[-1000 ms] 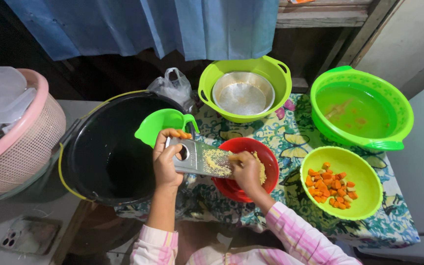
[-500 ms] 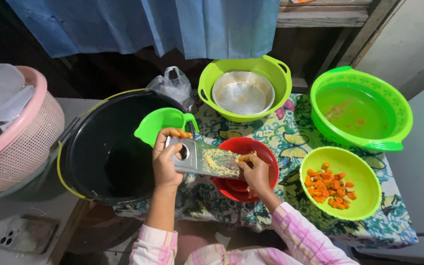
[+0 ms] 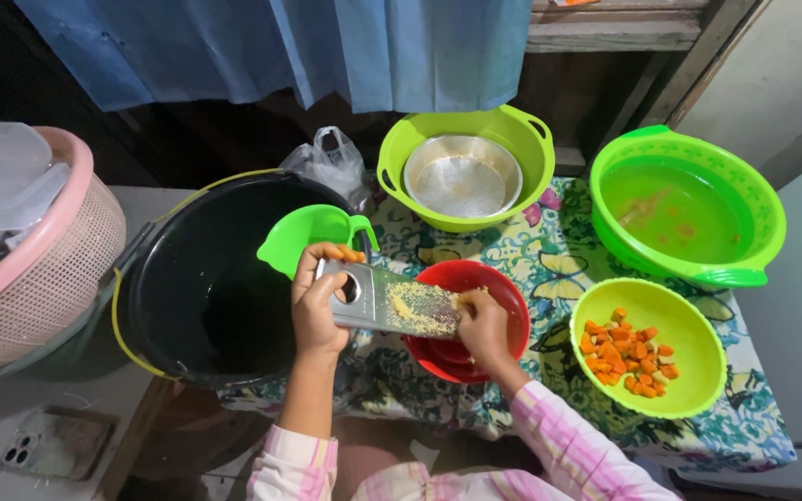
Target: The person holds a metal box grater over a red bowl and grates carrot pieces against it by hand, letting the grated carrot fall into the bowl. A yellow bowl of cut carrot pieces sits beside them, and they continue grating piece after piece throughout the episode.
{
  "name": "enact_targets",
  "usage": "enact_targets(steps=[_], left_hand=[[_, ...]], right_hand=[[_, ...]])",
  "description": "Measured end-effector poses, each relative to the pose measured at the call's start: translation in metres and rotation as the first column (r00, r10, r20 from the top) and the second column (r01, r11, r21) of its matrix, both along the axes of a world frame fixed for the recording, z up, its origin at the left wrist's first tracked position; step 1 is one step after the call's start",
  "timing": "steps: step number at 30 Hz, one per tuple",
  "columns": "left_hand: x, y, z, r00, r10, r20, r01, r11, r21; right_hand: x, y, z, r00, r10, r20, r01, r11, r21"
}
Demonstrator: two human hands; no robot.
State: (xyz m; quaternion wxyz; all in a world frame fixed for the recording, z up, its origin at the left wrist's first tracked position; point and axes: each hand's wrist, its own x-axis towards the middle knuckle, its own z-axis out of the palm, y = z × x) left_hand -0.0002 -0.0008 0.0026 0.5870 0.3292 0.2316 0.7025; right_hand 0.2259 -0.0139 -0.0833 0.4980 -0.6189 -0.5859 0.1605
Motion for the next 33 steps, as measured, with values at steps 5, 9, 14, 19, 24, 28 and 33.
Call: enact_targets(steps=[5,9,14,19,24,28,33], left_hand=[[0.001,0.001,-0.001,1.0,-0.011,0.021,0.01,1.0,0.029],[-0.001,0.001,-0.002,1.0,-0.002,0.011,0.002,1.0,-0.001],[0.0,0.0,-0.001,1.0,-0.008,-0.001,0.008,1.0,0.022],[0.002,0.001,0.002,1.0,0.003,0.017,-0.004,1.0,0.013],[0.001,-0.002,-0.001,1.0,-0.01,0.018,0.01,1.0,0.018],[0.001,-0.003,0.0,1.0,-0.016,0.008,0.016,0.999,0.043],[0.004,-0.002,0.005,1.0,0.006,0.026,-0.007,1.0,0.019]], right_hand=[[-0.019,-0.004,0.001,0.988,0.137,-0.075,-0.142,0.988,-0.055],[-0.033,-0.008,0.003,0.965,0.257,-0.057,-0.256,0.966,0.031],[-0.01,0.0,0.004,0.993,0.037,-0.111,-0.048,0.995,-0.092],[-0.028,-0.003,0.002,0.98,0.164,-0.116,-0.167,0.986,-0.021],[-0.023,-0.003,0.004,0.974,0.144,-0.176,-0.154,0.987,-0.046],[-0.015,0.002,0.01,0.998,0.026,-0.056,-0.032,0.992,-0.12],[-0.041,-0.006,0.007,0.968,0.234,-0.09,-0.236,0.972,-0.012]])
